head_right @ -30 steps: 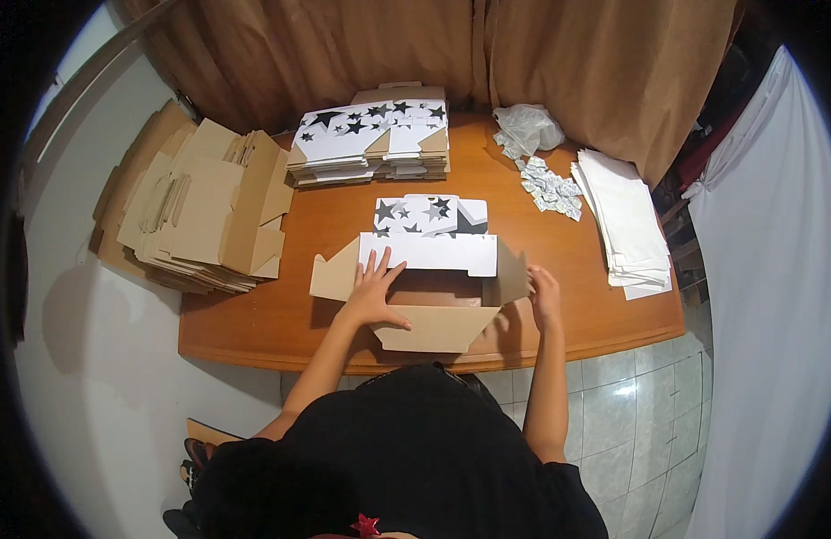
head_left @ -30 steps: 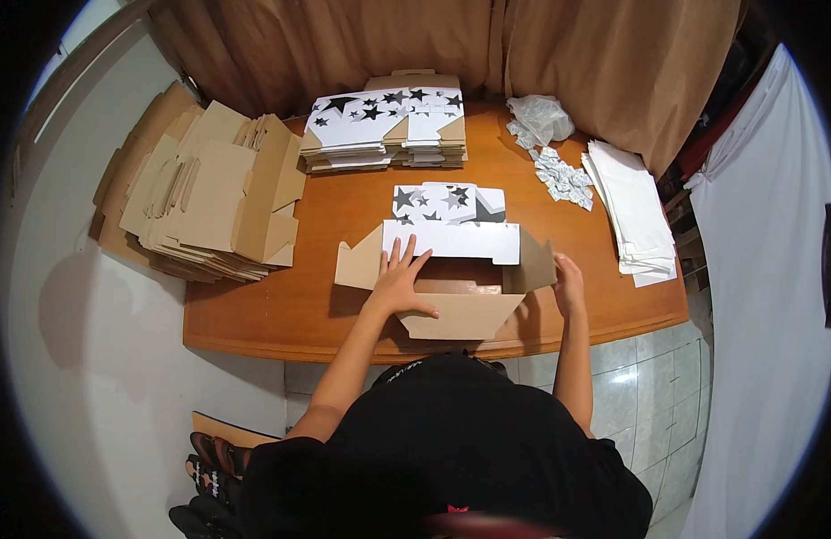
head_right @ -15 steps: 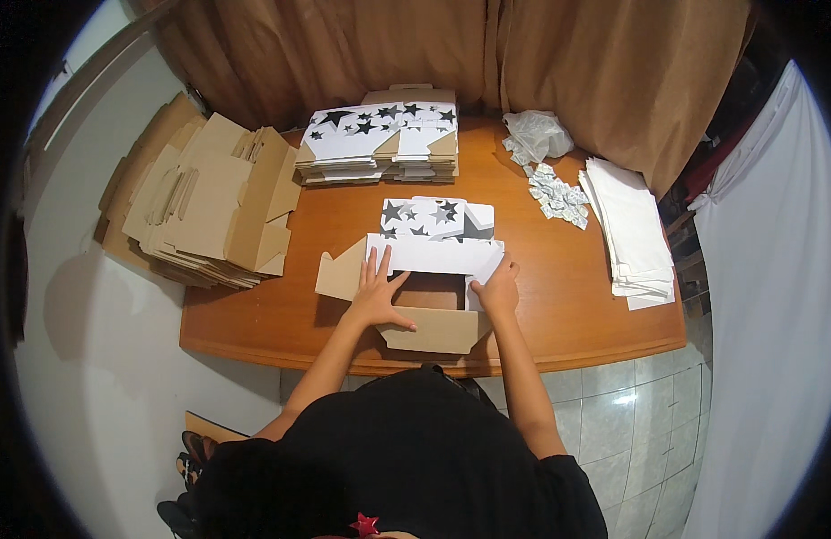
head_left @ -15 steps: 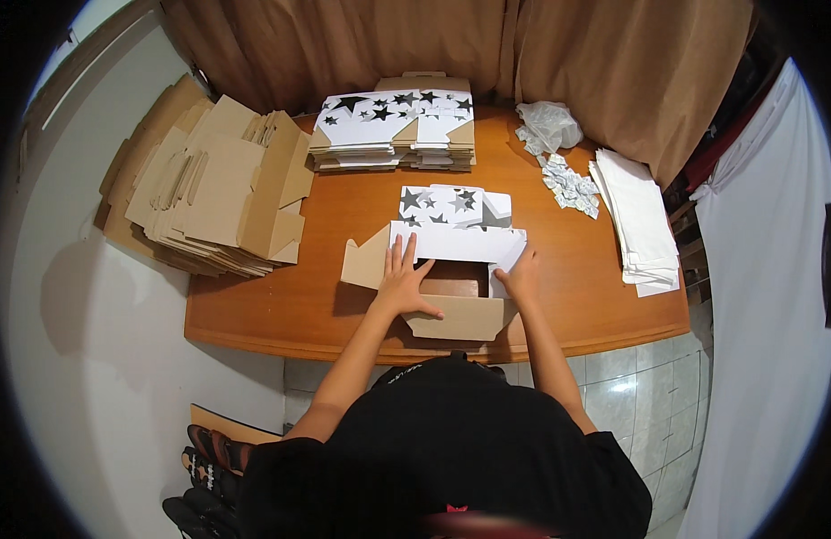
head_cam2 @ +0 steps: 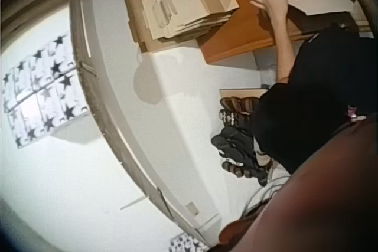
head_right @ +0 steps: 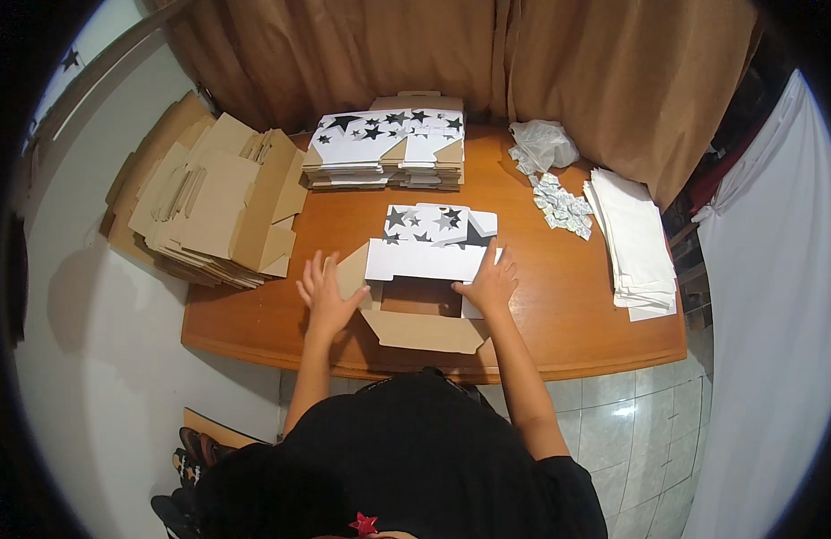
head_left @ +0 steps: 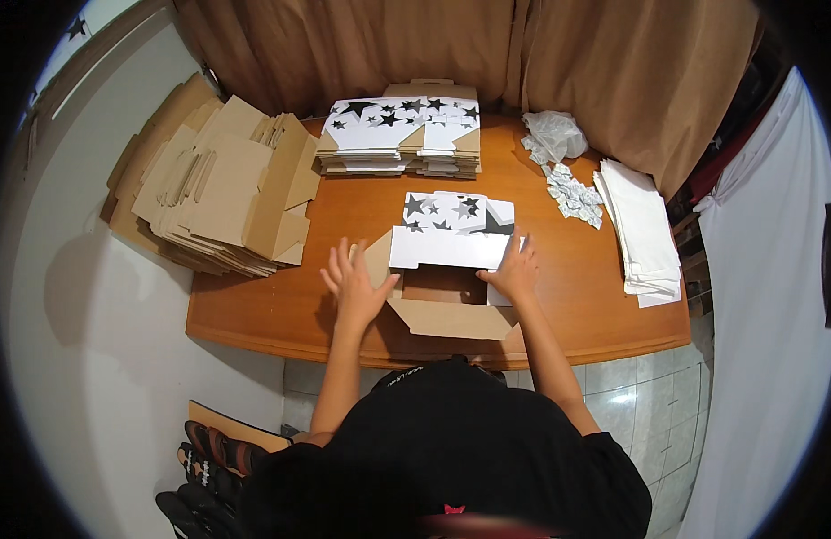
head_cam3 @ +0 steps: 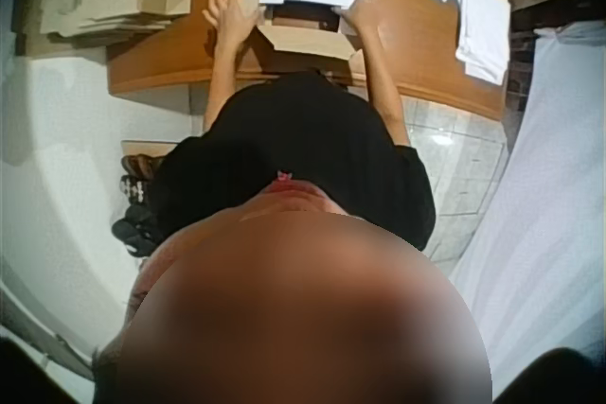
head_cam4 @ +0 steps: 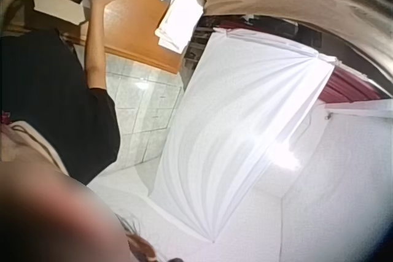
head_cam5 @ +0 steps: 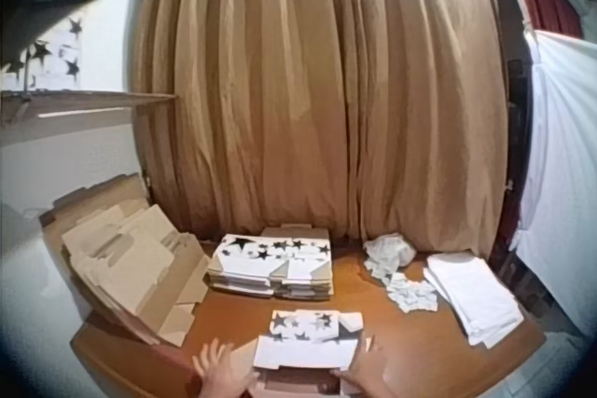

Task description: Packing sandals into star-patterned cardboard boxes and placing them on a shelf.

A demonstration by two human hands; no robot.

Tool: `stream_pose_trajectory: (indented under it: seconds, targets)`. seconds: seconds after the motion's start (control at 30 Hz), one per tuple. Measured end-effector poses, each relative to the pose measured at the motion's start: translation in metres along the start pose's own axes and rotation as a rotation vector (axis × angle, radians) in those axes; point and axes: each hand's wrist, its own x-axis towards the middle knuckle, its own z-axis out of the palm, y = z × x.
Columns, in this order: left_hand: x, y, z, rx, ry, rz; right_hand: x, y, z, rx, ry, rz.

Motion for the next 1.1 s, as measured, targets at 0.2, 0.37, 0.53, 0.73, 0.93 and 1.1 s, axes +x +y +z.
stream_pose_trajectory:
  seconds: [0.2, 0.37, 0.53, 0.73, 0.93, 1.1]
  targets:
    - [0.005, -0.004, -0.008, -0.625, -0.175, 0.014, 0.007, 0.022, 0.024, 0.049, 0.037, -0.14]
    - [-0.001, 0.02, 0.001, -0.691, -0.477, 0.172, 0.007, 0.024, 0.027, 0.036, 0.069, -0.179]
    - [-0.006, 0.016, 0.04, -0.273, -0.565, 0.359, 0.004, 0.022, 0.027, 0.001, 0.087, -0.193]
    - [-0.004, 0.012, 0.046, -0.199, -0.582, 0.401, 0.001, 0.015, 0.02, -0.034, 0.059, -0.161]
    - [-0.002, 0.021, 0.017, -0.127, -0.762, 0.356, 0.002, 0.019, 0.023, -0.044, 0.044, -0.128]
    - [-0.001, 0.017, -0.004, 0.013, -1.019, 0.331, 0.006, 0.023, 0.025, 0.064, 0.04, -0.143]
